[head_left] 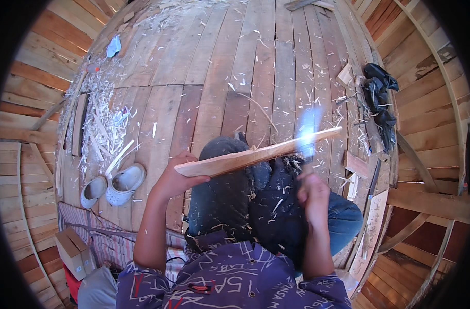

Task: The person carves a piece of wood using a knife, removing thin shavings from the edges and surfaces as they hold the wood in their lap.

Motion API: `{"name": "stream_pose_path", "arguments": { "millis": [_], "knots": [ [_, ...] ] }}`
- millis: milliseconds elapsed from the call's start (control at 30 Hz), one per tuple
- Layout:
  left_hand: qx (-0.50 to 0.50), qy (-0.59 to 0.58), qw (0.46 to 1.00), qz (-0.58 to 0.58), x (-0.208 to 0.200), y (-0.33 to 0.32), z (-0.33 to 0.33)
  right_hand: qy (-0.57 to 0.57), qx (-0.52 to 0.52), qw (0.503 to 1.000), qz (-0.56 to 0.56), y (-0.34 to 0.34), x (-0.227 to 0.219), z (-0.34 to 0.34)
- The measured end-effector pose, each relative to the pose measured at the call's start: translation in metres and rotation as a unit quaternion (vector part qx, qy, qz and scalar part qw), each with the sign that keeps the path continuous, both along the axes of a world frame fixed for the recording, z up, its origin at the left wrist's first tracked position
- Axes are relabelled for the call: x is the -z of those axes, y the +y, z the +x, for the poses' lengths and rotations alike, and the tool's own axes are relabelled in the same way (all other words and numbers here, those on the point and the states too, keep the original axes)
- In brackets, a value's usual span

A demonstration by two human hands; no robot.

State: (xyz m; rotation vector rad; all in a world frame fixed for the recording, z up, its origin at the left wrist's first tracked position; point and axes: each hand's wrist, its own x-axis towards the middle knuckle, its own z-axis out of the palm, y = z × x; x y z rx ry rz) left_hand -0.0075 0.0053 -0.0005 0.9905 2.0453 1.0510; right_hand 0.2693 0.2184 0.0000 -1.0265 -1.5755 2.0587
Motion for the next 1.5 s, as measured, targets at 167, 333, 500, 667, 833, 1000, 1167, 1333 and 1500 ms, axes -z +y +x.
{"name": "stream_pose_path", "arguments": {
  "millis": [167, 333, 500, 667, 833, 1000, 1167, 1333, 1500],
  "knots": [
    [0.004, 0.017, 1.0, 0.003, 0.0, -0.004, 0.0, 0.011, 0.076, 0.996, -0.043, -0.001, -0.009, 0.003],
    [0.01, 0.023, 1.0, 0.016, -0.001, 0.001, 0.002, -0.015, -0.109, 0.993, 0.033, -0.031, -0.016, -0.006],
    [0.006, 0.017, 1.0, 0.004, -0.002, 0.0, 0.002, 0.053, 0.083, 0.995, -0.033, -0.005, -0.003, 0.005],
    [0.012, 0.022, 1.0, 0.003, -0.006, 0.002, 0.003, 0.005, 0.034, 0.999, 0.029, -0.011, 0.002, 0.008],
    [-0.004, 0.026, 1.0, 0.006, -0.003, 0.002, 0.007, -0.027, -0.088, 0.996, 0.0, -0.021, -0.004, 0.007],
    [0.013, 0.019, 0.999, -0.03, -0.01, 0.002, 0.004, 0.076, 0.233, 0.968, -0.061, 0.0, 0.01, 0.008],
    [0.031, 0.051, 0.998, 0.006, -0.004, 0.005, 0.0, 0.004, 0.017, 1.0, -0.004, -0.017, 0.001, 0.013],
    [-0.022, -0.015, 1.0, -0.006, 0.0, 0.001, 0.009, -0.003, 0.105, 0.993, -0.059, -0.002, -0.002, 0.025],
    [-0.026, -0.041, 0.999, -0.008, 0.003, -0.004, 0.013, -0.033, 0.103, 0.994, 0.021, 0.023, -0.003, 0.045]
  ]
}}
